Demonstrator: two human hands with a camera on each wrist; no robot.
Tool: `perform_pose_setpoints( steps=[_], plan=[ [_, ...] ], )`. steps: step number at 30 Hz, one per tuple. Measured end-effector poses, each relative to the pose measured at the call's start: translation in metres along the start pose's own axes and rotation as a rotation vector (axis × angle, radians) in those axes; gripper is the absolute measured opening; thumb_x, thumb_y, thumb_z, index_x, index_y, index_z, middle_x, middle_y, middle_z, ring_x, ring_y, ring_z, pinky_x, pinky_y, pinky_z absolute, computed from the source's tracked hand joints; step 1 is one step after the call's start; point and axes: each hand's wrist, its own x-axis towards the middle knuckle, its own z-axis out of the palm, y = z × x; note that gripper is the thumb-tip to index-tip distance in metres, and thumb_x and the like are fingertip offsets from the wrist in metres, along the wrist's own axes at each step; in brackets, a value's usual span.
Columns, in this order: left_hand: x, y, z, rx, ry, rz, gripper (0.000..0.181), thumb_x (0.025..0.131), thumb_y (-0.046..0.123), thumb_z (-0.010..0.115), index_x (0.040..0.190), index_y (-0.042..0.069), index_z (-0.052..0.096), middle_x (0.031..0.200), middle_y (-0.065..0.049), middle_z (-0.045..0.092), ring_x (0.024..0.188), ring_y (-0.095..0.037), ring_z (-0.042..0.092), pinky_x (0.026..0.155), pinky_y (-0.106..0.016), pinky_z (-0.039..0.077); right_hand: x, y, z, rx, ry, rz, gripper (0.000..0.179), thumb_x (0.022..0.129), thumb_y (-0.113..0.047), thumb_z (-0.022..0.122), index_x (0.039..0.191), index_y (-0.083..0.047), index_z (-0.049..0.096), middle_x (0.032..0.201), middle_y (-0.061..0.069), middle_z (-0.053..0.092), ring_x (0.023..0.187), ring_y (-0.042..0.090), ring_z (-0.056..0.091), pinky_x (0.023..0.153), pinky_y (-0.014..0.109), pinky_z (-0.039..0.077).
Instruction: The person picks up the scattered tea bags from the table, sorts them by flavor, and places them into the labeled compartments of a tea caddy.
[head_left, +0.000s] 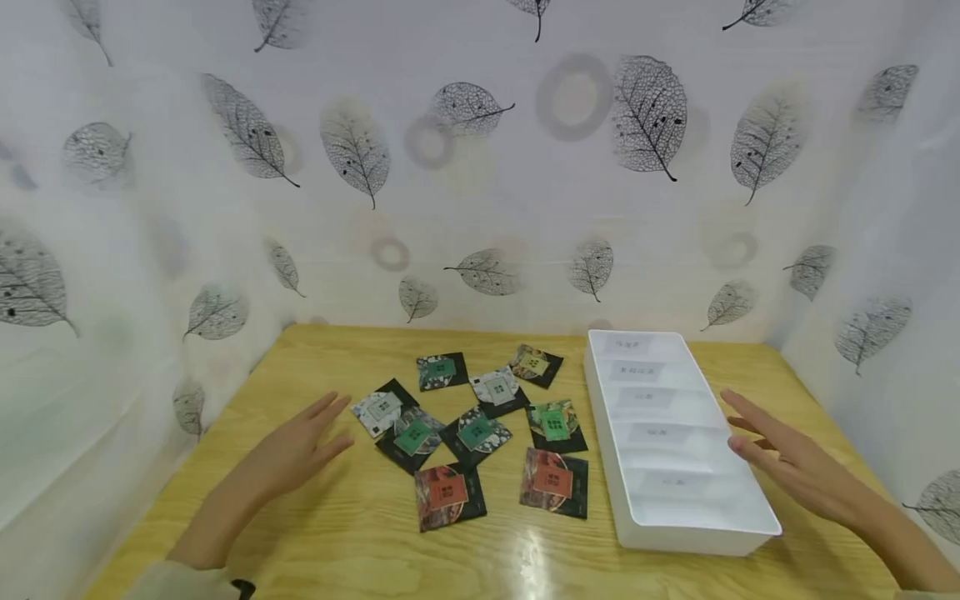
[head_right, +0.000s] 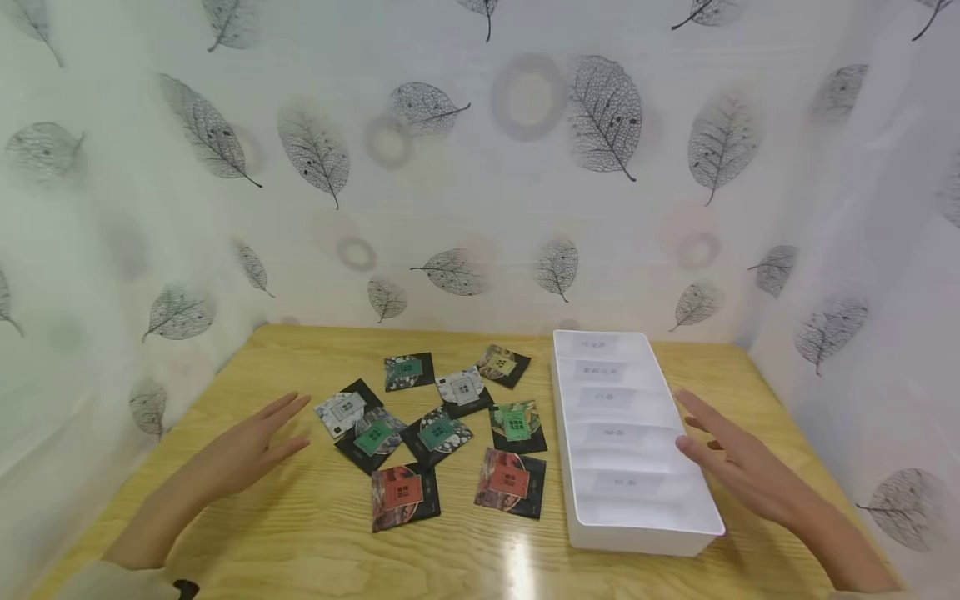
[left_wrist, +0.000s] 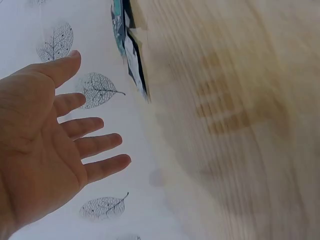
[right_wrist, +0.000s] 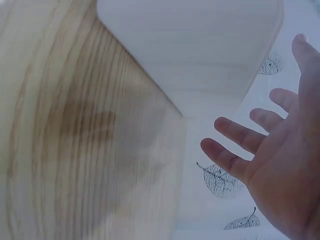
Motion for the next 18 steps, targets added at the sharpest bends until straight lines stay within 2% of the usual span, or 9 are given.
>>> perform_pose_setpoints(
  steps=[2, 4, 6, 12, 18],
  plan=[
    [0.008, 0.000, 0.004, -0.006, -0.007, 0.004, 0.066, 0.107, 0.037, 0.058, 0.157, -0.001, 0.038, 0.160, -0.031, 0.032, 0.136, -0.054, 0.044, 0.106, -0.068, 0.039, 0.004, -0.004, 0.002, 0.013, -0.004, -0.016, 0.070, 0.109, -0.019, 0.053, 0.167, -0.028, 0.016, 0.164, 0.021, 0.031, 0.118, 0.031, 0.064, 0.079, 0.044, 0.054],
    [0.016, 0.000, 0.008, -0.005, -0.015, 0.011, 0.065, 0.107, 0.036, 0.058, 0.157, -0.001, 0.039, 0.159, -0.032, 0.033, 0.137, -0.053, 0.043, 0.107, -0.067, 0.039, 0.006, -0.008, 0.004, 0.022, -0.010, -0.025, 0.071, 0.108, -0.019, 0.055, 0.167, -0.025, 0.016, 0.164, 0.023, 0.030, 0.112, 0.042, 0.065, 0.077, 0.051, 0.053],
    [0.023, 0.000, 0.012, -0.001, -0.025, 0.024, 0.063, 0.107, 0.034, 0.058, 0.156, -0.003, 0.040, 0.158, -0.033, 0.034, 0.137, -0.053, 0.043, 0.108, -0.067, 0.038, 0.008, -0.010, 0.006, 0.029, -0.017, -0.022, 0.072, 0.108, -0.019, 0.056, 0.167, -0.022, 0.016, 0.165, 0.024, 0.027, 0.111, 0.044, 0.064, 0.076, 0.054, 0.052],
    [0.035, 0.001, 0.015, 0.018, -0.050, 0.041, 0.061, 0.106, 0.029, 0.060, 0.152, -0.007, 0.042, 0.155, -0.037, 0.036, 0.136, -0.055, 0.043, 0.106, -0.067, 0.040, 0.012, -0.010, 0.010, 0.008, -0.022, 0.007, 0.075, 0.107, -0.024, 0.058, 0.168, -0.020, 0.014, 0.165, 0.023, 0.027, 0.111, 0.042, 0.063, 0.076, 0.048, 0.051],
    [0.038, 0.002, 0.014, 0.022, -0.096, 0.023, 0.063, 0.106, 0.030, 0.061, 0.151, -0.009, 0.042, 0.155, -0.038, 0.034, 0.135, -0.056, 0.044, 0.104, -0.066, 0.042, 0.012, -0.005, 0.013, 0.022, -0.043, 0.029, 0.079, 0.105, -0.026, 0.062, 0.168, -0.021, 0.013, 0.165, 0.022, 0.028, 0.112, 0.039, 0.064, 0.075, 0.035, 0.052]
  ],
)
